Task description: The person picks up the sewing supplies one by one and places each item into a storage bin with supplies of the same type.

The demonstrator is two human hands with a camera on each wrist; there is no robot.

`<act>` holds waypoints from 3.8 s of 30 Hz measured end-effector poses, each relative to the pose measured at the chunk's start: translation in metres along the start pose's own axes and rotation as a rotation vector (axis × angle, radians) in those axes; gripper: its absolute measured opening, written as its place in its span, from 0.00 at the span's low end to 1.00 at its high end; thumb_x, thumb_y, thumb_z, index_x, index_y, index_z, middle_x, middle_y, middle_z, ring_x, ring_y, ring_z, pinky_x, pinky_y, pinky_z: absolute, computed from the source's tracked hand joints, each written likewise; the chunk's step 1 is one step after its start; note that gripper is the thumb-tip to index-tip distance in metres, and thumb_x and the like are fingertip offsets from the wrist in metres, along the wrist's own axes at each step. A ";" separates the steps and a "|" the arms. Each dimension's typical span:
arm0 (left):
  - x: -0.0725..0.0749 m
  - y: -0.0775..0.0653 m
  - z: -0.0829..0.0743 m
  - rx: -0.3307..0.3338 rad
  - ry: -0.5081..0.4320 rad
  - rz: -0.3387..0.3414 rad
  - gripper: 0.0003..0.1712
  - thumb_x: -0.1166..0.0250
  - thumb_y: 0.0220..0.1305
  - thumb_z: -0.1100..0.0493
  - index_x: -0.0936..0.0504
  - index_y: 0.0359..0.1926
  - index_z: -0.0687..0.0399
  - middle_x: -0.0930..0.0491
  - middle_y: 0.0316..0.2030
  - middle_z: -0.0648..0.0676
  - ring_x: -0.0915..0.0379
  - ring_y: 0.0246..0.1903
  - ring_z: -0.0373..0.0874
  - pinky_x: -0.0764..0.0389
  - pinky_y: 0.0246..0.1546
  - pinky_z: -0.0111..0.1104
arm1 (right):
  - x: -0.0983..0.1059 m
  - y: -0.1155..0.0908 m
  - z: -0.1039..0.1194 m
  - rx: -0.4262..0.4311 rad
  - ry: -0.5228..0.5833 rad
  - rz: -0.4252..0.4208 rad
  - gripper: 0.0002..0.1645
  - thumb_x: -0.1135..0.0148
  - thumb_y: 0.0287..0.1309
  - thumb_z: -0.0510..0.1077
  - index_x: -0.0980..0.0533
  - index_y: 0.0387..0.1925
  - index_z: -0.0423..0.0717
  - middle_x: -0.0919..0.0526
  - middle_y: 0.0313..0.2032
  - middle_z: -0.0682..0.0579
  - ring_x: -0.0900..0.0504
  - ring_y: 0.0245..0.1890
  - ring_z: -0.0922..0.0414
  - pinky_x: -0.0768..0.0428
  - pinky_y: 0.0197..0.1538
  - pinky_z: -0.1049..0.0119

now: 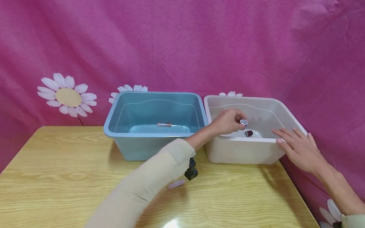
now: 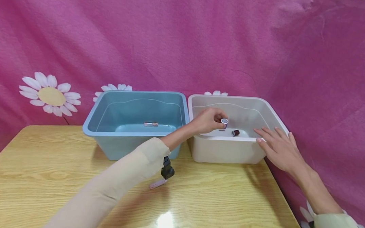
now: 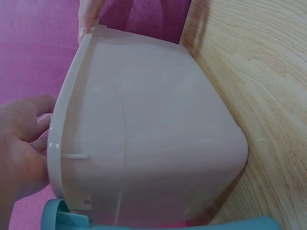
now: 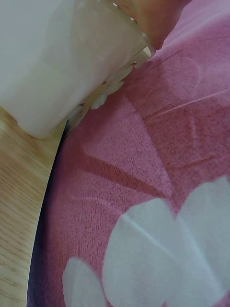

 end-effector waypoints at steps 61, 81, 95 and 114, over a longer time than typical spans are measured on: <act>-0.024 0.039 0.012 0.319 -0.394 -0.146 0.10 0.26 0.58 0.66 0.13 0.42 0.61 0.16 0.29 0.50 0.19 0.38 0.45 0.25 0.33 0.25 | -0.002 0.001 0.000 -0.022 -0.003 -0.004 0.26 0.54 0.77 0.50 0.31 0.69 0.47 0.33 0.68 0.36 0.48 0.69 0.27 0.63 0.63 0.23; -0.024 0.039 0.011 0.344 -0.372 -0.143 0.08 0.27 0.59 0.66 0.13 0.40 0.58 0.17 0.30 0.48 0.23 0.33 0.40 0.24 0.34 0.27 | -0.002 0.002 0.000 -0.022 -0.011 0.004 0.26 0.55 0.77 0.51 0.31 0.70 0.47 0.33 0.68 0.36 0.49 0.69 0.28 0.63 0.63 0.24; -0.026 0.039 0.012 0.312 -0.330 -0.139 0.09 0.27 0.58 0.66 0.13 0.41 0.60 0.18 0.29 0.48 0.25 0.32 0.39 0.26 0.34 0.26 | -0.003 0.003 -0.001 -0.011 -0.014 -0.012 0.26 0.54 0.77 0.51 0.30 0.69 0.47 0.32 0.67 0.37 0.47 0.69 0.28 0.60 0.63 0.24; -0.029 0.041 0.013 0.307 -0.276 -0.172 0.10 0.25 0.56 0.65 0.13 0.40 0.59 0.18 0.29 0.48 0.25 0.31 0.38 0.27 0.32 0.25 | -0.003 0.001 -0.001 -0.006 -0.010 -0.027 0.26 0.54 0.76 0.50 0.30 0.69 0.47 0.32 0.67 0.36 0.47 0.69 0.28 0.62 0.63 0.24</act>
Point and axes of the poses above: each hand's wrist, its own y-axis towards the middle knuckle, its own x-axis out of the back of the hand, z = x × y, the point moved 1 cm from there along y, towards the middle knuckle
